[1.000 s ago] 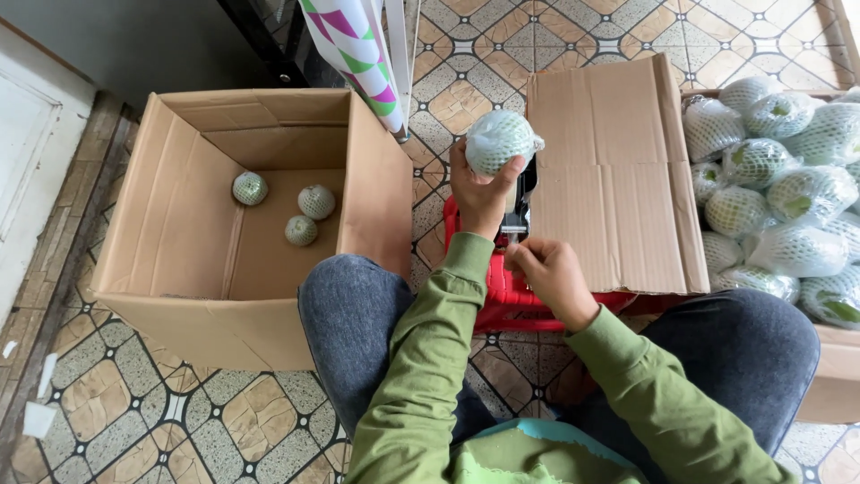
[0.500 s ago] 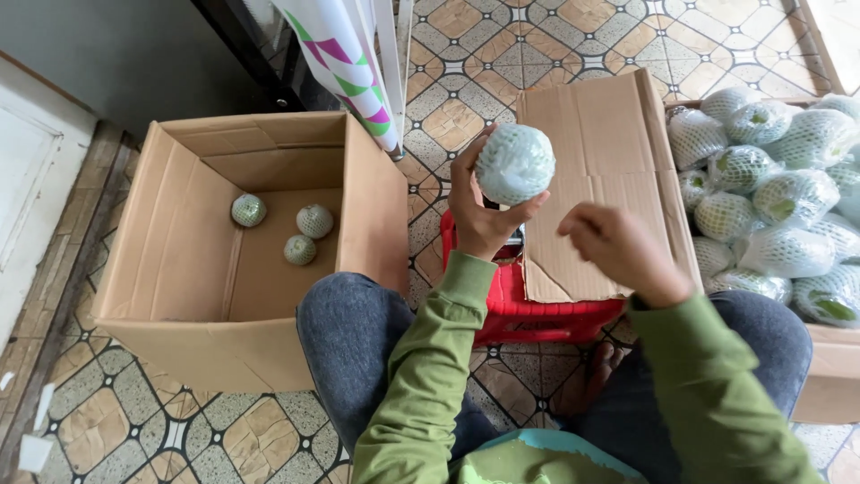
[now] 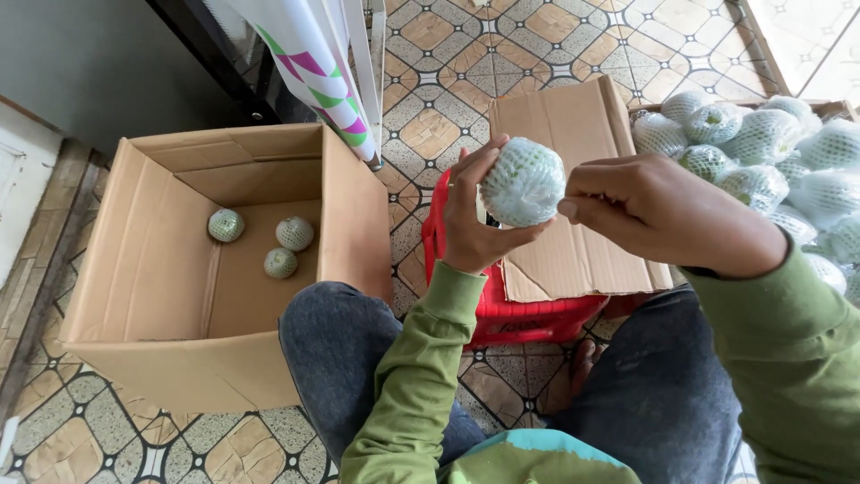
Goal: The person is wrapping guavas in protective foam netting and placing them into a cardboard box, using a tape dispenser to secure the packaging.
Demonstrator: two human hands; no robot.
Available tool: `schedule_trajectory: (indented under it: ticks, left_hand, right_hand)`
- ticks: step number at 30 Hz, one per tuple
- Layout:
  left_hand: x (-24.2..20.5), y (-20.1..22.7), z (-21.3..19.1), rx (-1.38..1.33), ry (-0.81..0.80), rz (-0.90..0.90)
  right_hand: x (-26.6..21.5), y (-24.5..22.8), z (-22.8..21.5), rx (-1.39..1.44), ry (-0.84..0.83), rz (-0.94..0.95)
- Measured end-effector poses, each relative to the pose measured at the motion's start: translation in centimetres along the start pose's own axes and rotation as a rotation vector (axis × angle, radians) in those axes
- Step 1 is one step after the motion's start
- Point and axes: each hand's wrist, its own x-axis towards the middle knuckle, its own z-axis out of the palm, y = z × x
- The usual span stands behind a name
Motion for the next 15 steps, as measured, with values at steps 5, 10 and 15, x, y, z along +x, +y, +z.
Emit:
schedule_trajectory:
  ticks: [5,10,15]
  left_hand:
    - [-0.1,-0.4,0.2,-0.024,-0.008,0.042]
    - [0.0,-0.3,0.1,-0.043,-0.012,0.056]
    - [-0.1,-0.5,0.3,-0.044,0.015,0.127]
  right_hand:
    - [0.7,-0.1,0.4,-0.102,-0.020,0.040]
    - [1.4,0.2,0.9,-0.245,-0.065,0.159]
    - [1.9,0.4,0.7,-0.319,-0.186,0.340]
